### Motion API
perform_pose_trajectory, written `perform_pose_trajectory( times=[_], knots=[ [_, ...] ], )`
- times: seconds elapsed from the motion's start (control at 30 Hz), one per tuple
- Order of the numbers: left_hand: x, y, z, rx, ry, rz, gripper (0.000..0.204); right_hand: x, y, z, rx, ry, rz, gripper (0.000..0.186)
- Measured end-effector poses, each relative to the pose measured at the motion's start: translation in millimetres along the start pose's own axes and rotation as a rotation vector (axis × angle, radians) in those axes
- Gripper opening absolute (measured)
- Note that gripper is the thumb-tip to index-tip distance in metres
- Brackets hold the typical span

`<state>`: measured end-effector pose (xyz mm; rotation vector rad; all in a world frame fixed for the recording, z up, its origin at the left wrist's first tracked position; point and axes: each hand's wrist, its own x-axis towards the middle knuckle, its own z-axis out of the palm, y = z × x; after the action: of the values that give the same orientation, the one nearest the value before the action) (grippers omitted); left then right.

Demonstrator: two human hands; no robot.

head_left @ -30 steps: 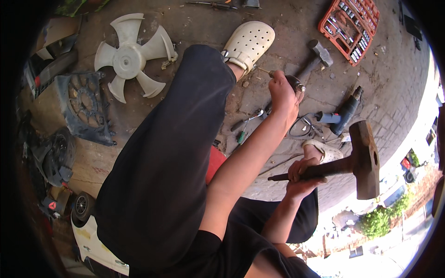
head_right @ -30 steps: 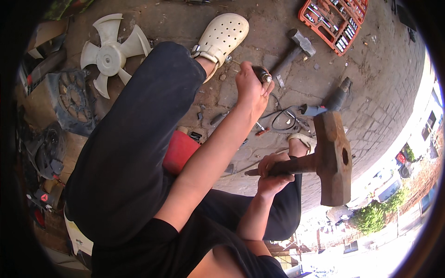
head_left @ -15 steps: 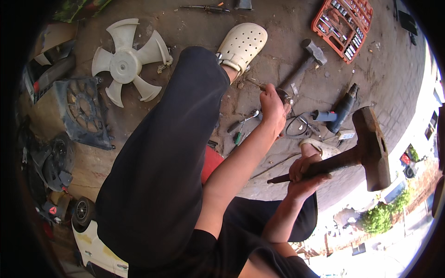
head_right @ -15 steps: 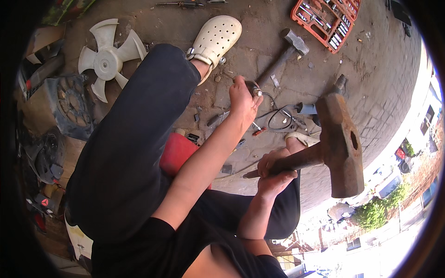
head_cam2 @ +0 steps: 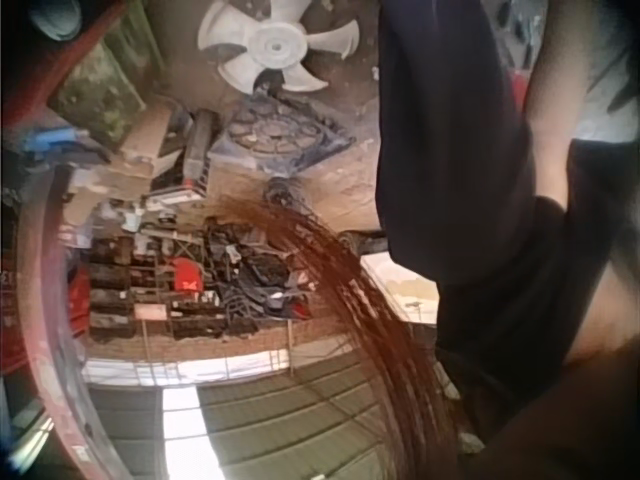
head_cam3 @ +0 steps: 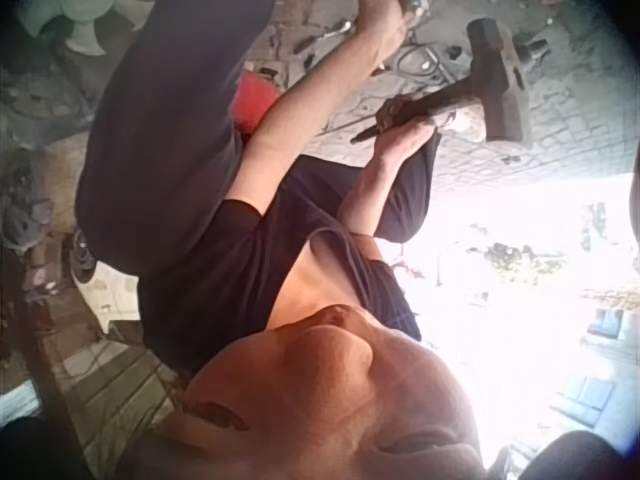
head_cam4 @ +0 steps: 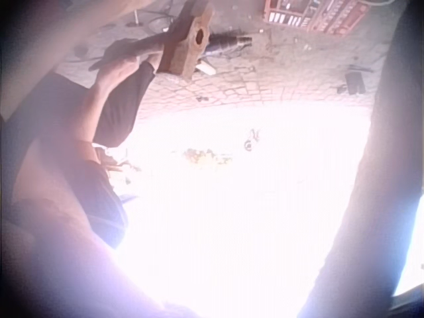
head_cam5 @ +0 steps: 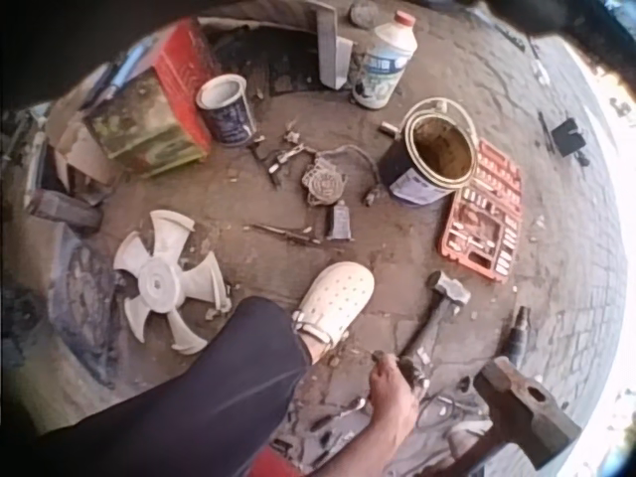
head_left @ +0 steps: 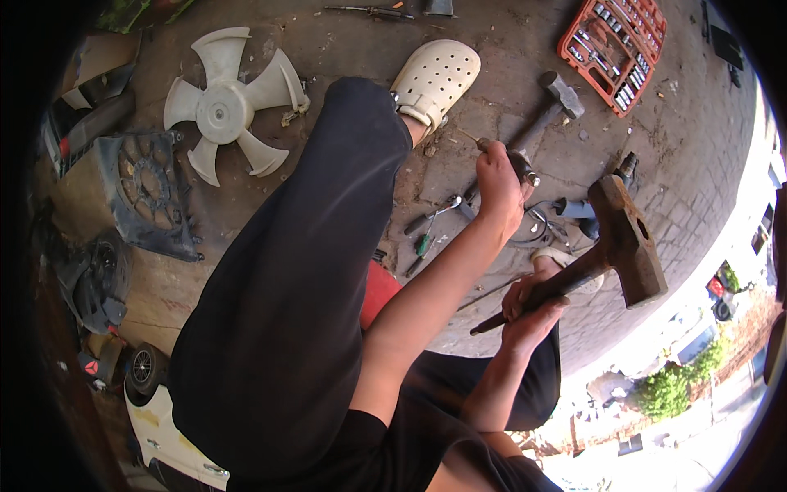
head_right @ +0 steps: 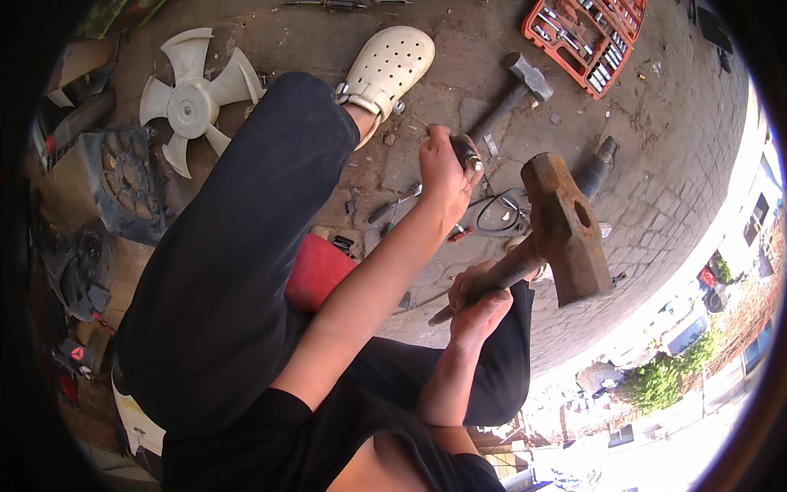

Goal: The person sits on a low stool and works on a small cylindrical mechanical part, likely a lock cylinder. They use a screwdriver to pry and adjust internal components, then use a hammer to tap the part while holding it against their shoe. The person repeatedly inspects the part and uses different tools to manipulate it.

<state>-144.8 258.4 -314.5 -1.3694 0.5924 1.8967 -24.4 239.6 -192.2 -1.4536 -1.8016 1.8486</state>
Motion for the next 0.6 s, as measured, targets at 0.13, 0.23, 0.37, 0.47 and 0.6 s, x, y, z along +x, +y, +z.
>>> perform_pose_trajectory(
  times=[0.13, 0.23, 0.37, 0.47, 0.6],
  knots=[
    [2.5, 1.9, -1.4, -0.026, -0.007, 0.007, 0.041, -0.3, 1.7, -3.3, 0.0, -0.018, 0.016, 0.071],
    [5.8, 4.7, -1.1, -0.036, 0.004, 0.017, 0.04, -0.2, 2.8, -2.8, -0.012, -0.017, 0.021, 0.071],
    [6.0, 5.7, -2.0, -0.044, -0.019, 0.025, 0.041, -0.5, 3.4, -1.2, -0.033, -0.034, 0.018, 0.071],
    [6.8, 4.9, -3.5, -0.049, -0.048, 0.039, 0.041, -0.6, 3.4, -0.8, -0.028, -0.041, 0.02, 0.071],
    [7.0, 4.2, -2.5, -0.058, -0.046, 0.052, 0.041, 0.9, 2.8, -0.3, -0.039, -0.033, 0.009, 0.071]
  ],
)
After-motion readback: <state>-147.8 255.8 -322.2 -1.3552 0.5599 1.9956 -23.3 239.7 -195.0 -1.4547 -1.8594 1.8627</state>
